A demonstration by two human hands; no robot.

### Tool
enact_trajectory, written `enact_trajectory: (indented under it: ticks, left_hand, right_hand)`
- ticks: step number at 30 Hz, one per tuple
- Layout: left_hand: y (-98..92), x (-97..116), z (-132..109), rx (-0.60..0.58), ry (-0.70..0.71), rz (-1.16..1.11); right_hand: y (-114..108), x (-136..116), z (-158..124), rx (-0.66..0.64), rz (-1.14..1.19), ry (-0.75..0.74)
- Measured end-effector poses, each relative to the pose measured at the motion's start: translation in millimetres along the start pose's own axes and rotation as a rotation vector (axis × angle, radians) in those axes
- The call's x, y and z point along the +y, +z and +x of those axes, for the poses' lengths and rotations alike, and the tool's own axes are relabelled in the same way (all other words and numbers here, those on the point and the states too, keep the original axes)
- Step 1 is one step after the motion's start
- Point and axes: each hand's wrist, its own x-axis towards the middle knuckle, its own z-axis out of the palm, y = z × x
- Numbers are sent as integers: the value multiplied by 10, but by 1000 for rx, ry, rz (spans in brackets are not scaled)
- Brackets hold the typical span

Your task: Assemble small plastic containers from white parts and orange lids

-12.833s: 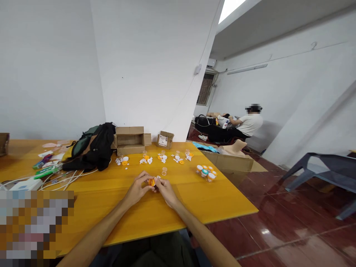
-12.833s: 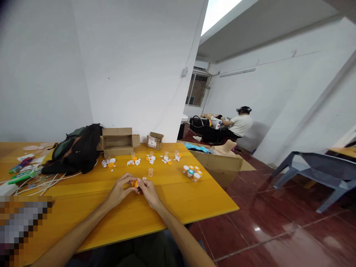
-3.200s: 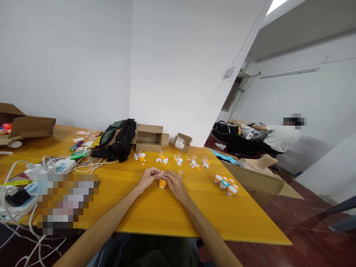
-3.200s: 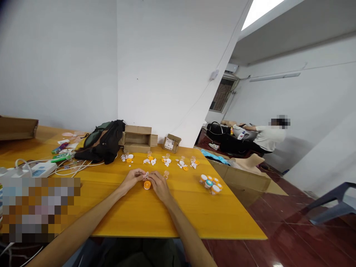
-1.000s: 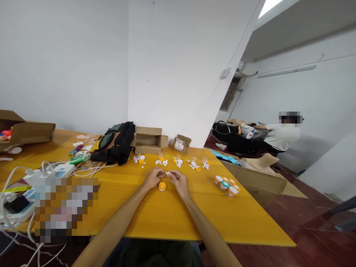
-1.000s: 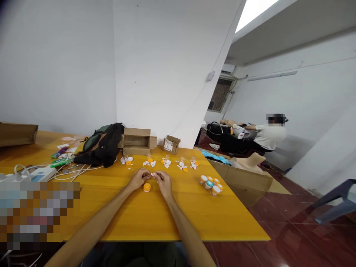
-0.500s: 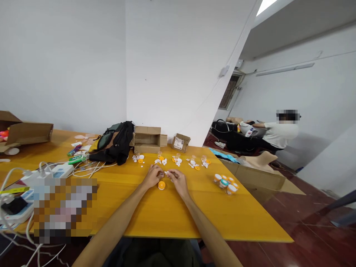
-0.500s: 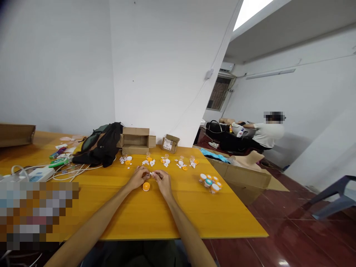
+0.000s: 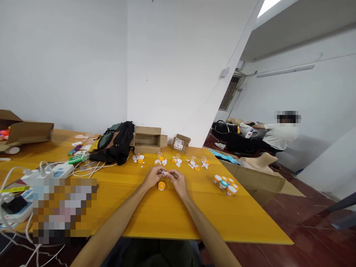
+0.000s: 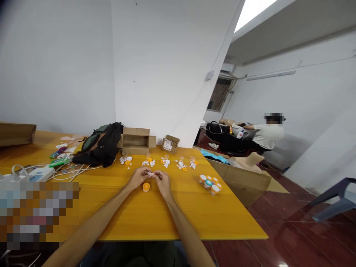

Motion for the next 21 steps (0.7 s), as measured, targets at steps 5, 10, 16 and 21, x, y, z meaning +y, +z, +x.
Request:
enact_trajectory:
  ticks: [5, 10, 16, 21]
  left_hand:
    - [41, 47, -8, -15, 16, -77]
    - [45, 61, -27, -26, -24, -147]
    - [36, 65, -7, 31, -71, -158]
    - [29, 69, 4, 5, -106, -182]
  right_hand:
    - [29, 3, 0, 14, 31, 4]
    - [28, -45, -6, 36, 39, 25]
    - [15, -73, -15, 35, 63, 52]
    - [5, -60, -28, 47, 49, 20]
